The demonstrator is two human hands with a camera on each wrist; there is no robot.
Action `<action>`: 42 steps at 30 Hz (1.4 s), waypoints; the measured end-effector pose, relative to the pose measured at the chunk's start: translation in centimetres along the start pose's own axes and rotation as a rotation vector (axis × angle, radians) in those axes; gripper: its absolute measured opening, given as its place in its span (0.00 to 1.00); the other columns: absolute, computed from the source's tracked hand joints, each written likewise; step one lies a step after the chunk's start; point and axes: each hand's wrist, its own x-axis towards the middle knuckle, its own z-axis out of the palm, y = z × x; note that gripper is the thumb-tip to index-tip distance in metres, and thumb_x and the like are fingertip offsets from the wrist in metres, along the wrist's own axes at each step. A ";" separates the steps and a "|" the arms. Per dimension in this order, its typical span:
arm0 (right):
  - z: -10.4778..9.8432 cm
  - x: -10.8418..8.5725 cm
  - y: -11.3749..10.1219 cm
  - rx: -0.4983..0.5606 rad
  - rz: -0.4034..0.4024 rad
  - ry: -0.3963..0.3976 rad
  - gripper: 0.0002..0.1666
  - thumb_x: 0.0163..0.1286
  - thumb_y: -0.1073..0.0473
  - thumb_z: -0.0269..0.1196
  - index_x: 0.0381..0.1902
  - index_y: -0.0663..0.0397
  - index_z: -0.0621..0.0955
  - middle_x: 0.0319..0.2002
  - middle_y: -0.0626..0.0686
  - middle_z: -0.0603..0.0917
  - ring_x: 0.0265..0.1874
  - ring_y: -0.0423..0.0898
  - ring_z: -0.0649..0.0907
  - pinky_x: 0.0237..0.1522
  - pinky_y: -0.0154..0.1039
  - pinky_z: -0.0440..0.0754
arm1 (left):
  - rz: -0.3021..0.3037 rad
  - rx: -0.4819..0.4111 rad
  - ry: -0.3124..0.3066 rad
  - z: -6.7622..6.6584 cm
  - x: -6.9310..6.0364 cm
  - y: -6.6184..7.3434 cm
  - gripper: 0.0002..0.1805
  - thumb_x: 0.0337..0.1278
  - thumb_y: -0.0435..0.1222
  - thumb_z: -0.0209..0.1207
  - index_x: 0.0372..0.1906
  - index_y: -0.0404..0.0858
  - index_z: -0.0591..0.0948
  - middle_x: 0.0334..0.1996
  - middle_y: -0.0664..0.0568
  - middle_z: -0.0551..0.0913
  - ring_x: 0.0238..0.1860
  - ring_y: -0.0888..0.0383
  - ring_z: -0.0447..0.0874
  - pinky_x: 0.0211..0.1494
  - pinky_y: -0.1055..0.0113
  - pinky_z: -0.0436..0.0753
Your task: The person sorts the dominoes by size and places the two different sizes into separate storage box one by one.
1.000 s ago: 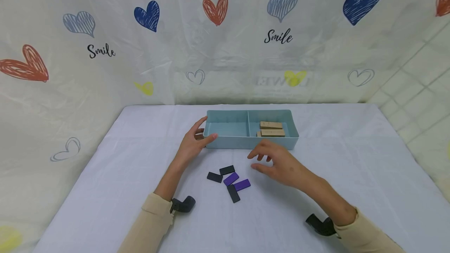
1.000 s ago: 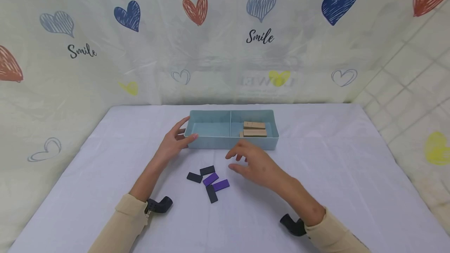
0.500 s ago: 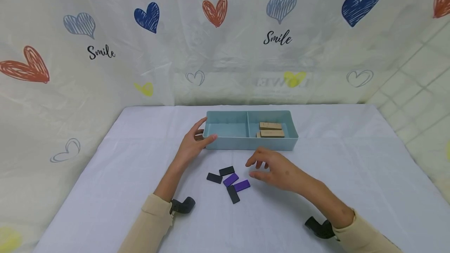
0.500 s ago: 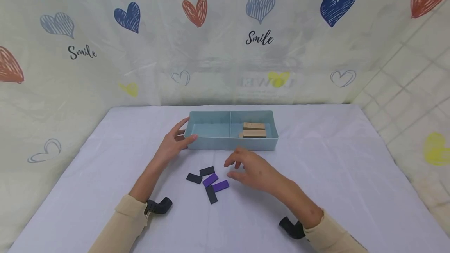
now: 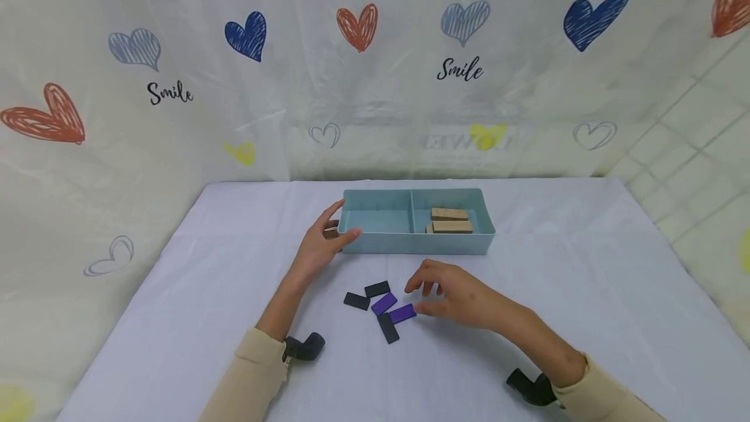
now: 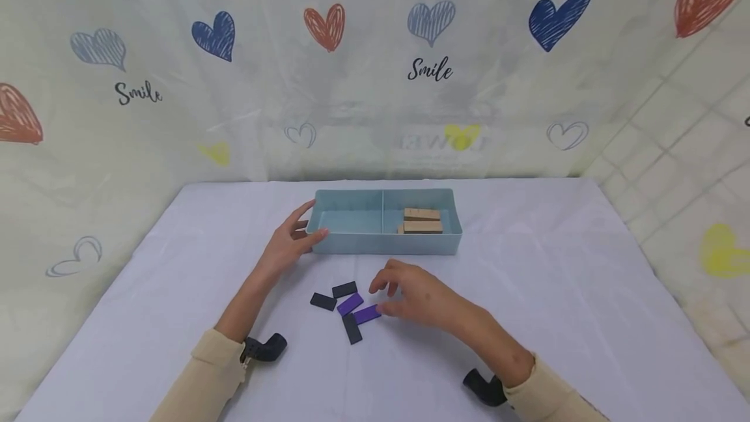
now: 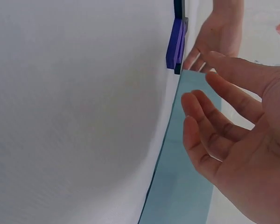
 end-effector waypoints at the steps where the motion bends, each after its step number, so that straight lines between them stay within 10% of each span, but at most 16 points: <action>1: 0.1 0.0 0.0 0.006 0.006 -0.008 0.15 0.66 0.61 0.73 0.51 0.48 0.87 0.45 0.48 0.85 0.44 0.45 0.83 0.49 0.39 0.85 | -0.001 0.000 0.001 0.0 0.0 -0.1 0.44 0.59 0.57 0.71 0.78 0.71 0.63 0.73 0.43 0.72 0.73 0.43 0.74 0.67 0.45 0.82; 42: 2.0 1.2 -1.0 -0.107 0.016 -0.116 0.14 0.59 0.69 0.76 0.39 0.45 0.87 0.36 0.41 0.82 0.37 0.38 0.78 0.42 0.31 0.80 | -0.012 0.009 0.015 0.2 0.0 0.0 0.44 0.59 0.57 0.71 0.78 0.71 0.62 0.74 0.42 0.72 0.73 0.42 0.74 0.67 0.43 0.82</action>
